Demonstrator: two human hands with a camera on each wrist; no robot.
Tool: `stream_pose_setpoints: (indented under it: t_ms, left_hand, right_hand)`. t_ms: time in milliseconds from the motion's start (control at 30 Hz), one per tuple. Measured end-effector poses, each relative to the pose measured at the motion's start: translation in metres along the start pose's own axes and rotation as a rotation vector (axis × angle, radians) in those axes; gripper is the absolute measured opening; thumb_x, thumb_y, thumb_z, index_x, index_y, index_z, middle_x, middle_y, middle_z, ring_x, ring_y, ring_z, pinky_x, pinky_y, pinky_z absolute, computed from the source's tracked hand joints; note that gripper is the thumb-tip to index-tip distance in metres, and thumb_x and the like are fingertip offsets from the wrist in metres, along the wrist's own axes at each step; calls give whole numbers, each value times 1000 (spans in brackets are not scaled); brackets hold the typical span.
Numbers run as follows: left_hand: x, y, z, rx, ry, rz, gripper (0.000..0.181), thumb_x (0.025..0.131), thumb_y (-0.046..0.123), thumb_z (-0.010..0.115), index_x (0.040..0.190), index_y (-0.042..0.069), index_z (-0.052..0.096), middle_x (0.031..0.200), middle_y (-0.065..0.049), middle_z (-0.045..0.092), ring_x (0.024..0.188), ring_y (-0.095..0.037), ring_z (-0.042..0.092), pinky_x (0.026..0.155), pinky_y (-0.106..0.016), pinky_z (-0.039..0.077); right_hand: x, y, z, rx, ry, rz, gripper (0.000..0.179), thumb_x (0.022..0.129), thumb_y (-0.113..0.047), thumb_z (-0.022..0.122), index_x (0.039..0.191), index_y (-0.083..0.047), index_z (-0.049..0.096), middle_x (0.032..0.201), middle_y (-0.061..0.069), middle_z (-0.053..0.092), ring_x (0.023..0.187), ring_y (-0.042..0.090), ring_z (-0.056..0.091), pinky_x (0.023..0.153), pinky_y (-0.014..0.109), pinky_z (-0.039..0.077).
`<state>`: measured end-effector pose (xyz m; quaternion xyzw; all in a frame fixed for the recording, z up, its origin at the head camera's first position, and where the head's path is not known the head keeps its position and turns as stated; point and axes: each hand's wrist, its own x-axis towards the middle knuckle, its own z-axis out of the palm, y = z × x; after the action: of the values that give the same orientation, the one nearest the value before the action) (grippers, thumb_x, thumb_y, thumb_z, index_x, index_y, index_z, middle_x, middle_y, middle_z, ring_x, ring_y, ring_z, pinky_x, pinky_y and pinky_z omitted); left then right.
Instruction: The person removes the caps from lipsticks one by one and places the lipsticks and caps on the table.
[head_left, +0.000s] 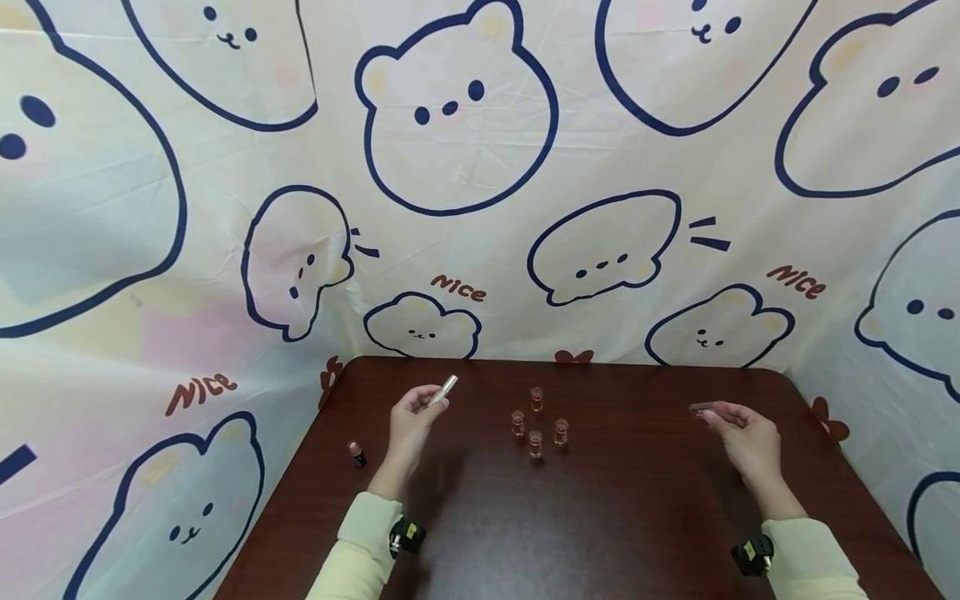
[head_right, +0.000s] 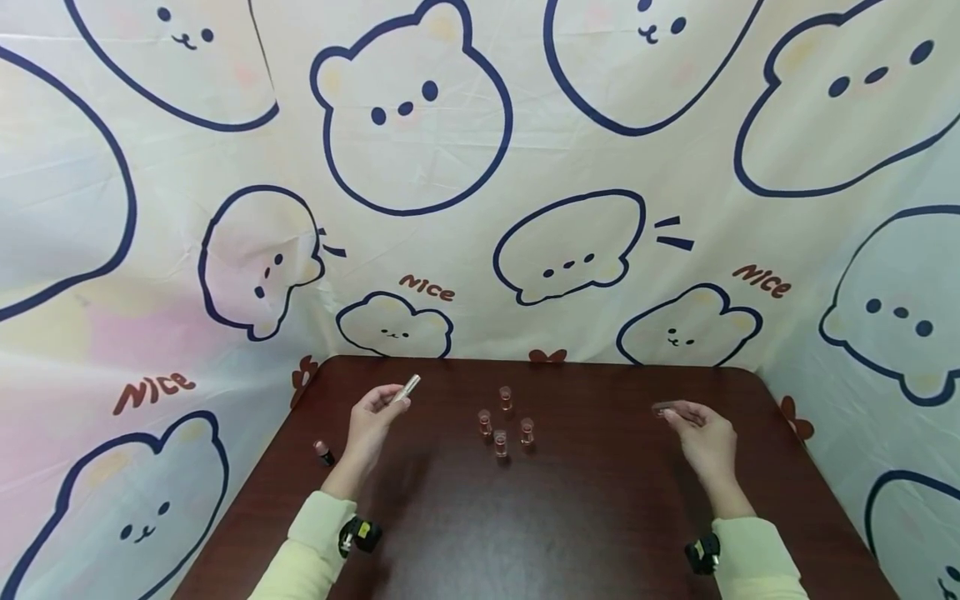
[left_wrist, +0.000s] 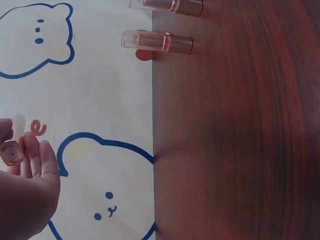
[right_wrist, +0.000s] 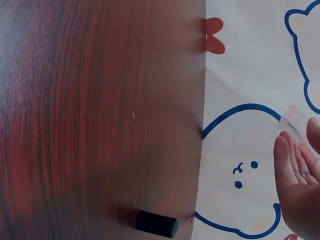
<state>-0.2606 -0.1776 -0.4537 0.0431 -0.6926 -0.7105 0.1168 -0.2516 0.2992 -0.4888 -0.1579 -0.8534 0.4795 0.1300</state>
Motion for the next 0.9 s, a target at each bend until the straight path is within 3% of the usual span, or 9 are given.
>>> stream_pose_setpoints:
  t_ms: [133,233,500,700,900]
  left_hand:
    - [8,-12,-6,25,26,-6,27,84,0,71,109,-9,64,91,-7,65,80,-10,58,68,-21,48]
    - [15,-28,-9,50,62,-2,27,83,3,74,107,-6,65,90,-5,65,79,-10,58,67,-21,48]
    - [19,-49,-11,136,134,32,21,84,8,74,101,0,65,89,-7,65,84,-20,60,65,-22,47]
    - [22,-57,-13,227,216,25,19,81,8,75,97,2,65,86,-7,67,79,-17,60,62,-22,45]
    - [22,-67,-16,267,226,-3,22,82,9,76,98,1,63,89,-9,66,81,-19,61,63,-22,46]
  right_hand:
    - [1,5,-2,-116,23,-57,47,94,-37,64,115,5,64,107,24,67,85,25,66,56,22,47]
    - [4,9,0,-202,62,-110,39,94,-31,65,108,6,66,101,24,69,86,34,65,56,27,47]
    - [8,12,8,-259,90,-109,32,92,-20,68,105,10,66,101,27,67,92,41,62,69,49,50]
    - [9,15,12,-308,71,-85,31,91,-17,67,104,11,65,101,29,66,89,43,62,68,51,50]
    - [12,22,14,-373,53,-86,33,90,-15,67,105,15,63,97,32,64,91,50,57,72,58,45]
